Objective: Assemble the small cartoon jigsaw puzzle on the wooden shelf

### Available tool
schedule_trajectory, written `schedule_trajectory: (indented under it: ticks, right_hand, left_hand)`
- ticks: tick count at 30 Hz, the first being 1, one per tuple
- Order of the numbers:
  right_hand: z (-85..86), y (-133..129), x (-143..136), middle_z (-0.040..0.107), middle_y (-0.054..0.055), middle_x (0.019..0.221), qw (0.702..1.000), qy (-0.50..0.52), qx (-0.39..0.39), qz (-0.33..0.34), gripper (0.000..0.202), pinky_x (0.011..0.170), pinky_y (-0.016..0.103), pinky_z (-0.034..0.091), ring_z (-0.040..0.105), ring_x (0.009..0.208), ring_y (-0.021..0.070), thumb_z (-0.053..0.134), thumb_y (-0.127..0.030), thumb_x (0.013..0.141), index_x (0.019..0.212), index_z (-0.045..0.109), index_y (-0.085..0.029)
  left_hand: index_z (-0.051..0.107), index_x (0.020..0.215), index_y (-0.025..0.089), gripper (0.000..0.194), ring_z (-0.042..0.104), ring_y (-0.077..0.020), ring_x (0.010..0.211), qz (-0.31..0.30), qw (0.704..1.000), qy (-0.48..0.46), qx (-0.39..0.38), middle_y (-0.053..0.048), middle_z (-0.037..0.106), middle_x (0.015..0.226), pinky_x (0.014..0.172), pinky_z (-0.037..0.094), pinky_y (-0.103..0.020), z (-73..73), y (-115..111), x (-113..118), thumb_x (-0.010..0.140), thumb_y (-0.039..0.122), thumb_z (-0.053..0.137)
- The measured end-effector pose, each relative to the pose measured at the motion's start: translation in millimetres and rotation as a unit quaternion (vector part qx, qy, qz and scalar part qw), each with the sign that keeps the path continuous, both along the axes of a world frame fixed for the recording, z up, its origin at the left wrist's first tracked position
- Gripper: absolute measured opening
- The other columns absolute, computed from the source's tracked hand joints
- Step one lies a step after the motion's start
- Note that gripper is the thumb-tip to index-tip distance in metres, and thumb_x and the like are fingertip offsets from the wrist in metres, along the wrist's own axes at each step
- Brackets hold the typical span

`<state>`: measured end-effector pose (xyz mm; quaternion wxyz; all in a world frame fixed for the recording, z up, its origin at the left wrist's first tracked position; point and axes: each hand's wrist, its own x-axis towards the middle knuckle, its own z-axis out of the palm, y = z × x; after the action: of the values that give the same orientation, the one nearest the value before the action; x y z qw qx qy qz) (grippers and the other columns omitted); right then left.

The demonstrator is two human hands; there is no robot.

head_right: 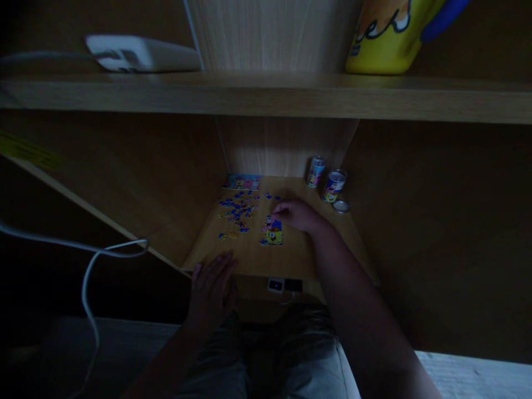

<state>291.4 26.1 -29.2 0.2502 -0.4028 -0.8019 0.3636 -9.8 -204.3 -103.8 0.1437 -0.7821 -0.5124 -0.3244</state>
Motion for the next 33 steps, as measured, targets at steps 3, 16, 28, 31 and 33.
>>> schedule_trajectory:
  ticks: [3,16,28,31,33]
  right_hand:
    - [1.6,0.2,0.1,0.086,0.005,0.100,0.999,0.010,0.034,-0.036,0.023,0.090,0.038,0.060,0.078,0.094,0.0246,0.077,-0.046,0.098,0.098,0.084,-0.024]
    - [0.8,-1.5,3.2,0.088,0.003,0.100,0.999,-0.030,-0.018,0.028,0.015,0.090,0.036,0.060,0.080,0.094,0.0239,0.086,-0.040,0.092,0.096,0.086,-0.025]
    - [5.4,-2.7,1.5,0.087,0.004,0.103,0.999,-0.017,0.037,-0.026,0.012,0.094,0.038,0.061,0.080,0.098,0.0245,0.074,-0.032,0.099,0.099,0.084,-0.025]
    - [3.0,-1.5,2.6,0.087,0.004,0.103,0.999,-0.017,0.030,-0.020,0.012,0.094,0.037,0.060,0.079,0.098,0.0238,0.077,-0.034,0.097,0.099,0.084,-0.025]
    - [1.4,-1.1,3.6,0.086,0.004,0.103,1.000,-0.012,0.022,-0.015,0.013,0.092,0.036,0.060,0.079,0.098,0.0233,0.078,-0.036,0.097,0.100,0.084,-0.025]
  left_hand:
    - [0.057,0.162,0.025,0.056,0.067,-0.0282,0.145,0.000,1.000,0.002,-0.002,-0.012,0.072,0.157,0.142,0.019,-0.052,-1.4,0.1,-0.3,0.106,0.017,0.060]
    - [0.060,0.163,0.025,0.058,0.066,-0.0289,0.147,0.001,1.000,0.000,-0.005,-0.013,0.072,0.156,0.140,0.023,-0.052,-4.0,0.0,-1.2,0.105,0.018,0.060]
    - [0.062,0.157,0.023,0.051,0.066,-0.0277,0.145,-0.003,1.000,-0.015,0.007,-0.012,0.073,0.154,0.142,0.020,-0.051,-2.8,1.0,0.4,0.106,0.016,0.062]
    - [0.061,0.157,0.023,0.052,0.067,-0.0273,0.145,-0.004,1.000,-0.018,0.007,-0.012,0.073,0.155,0.142,0.019,-0.050,-2.8,1.2,0.8,0.106,0.016,0.062]
    - [0.060,0.158,0.024,0.053,0.067,-0.0273,0.145,-0.003,1.000,-0.013,0.003,-0.012,0.074,0.154,0.142,0.019,-0.050,-2.2,0.8,0.5,0.106,0.016,0.061]
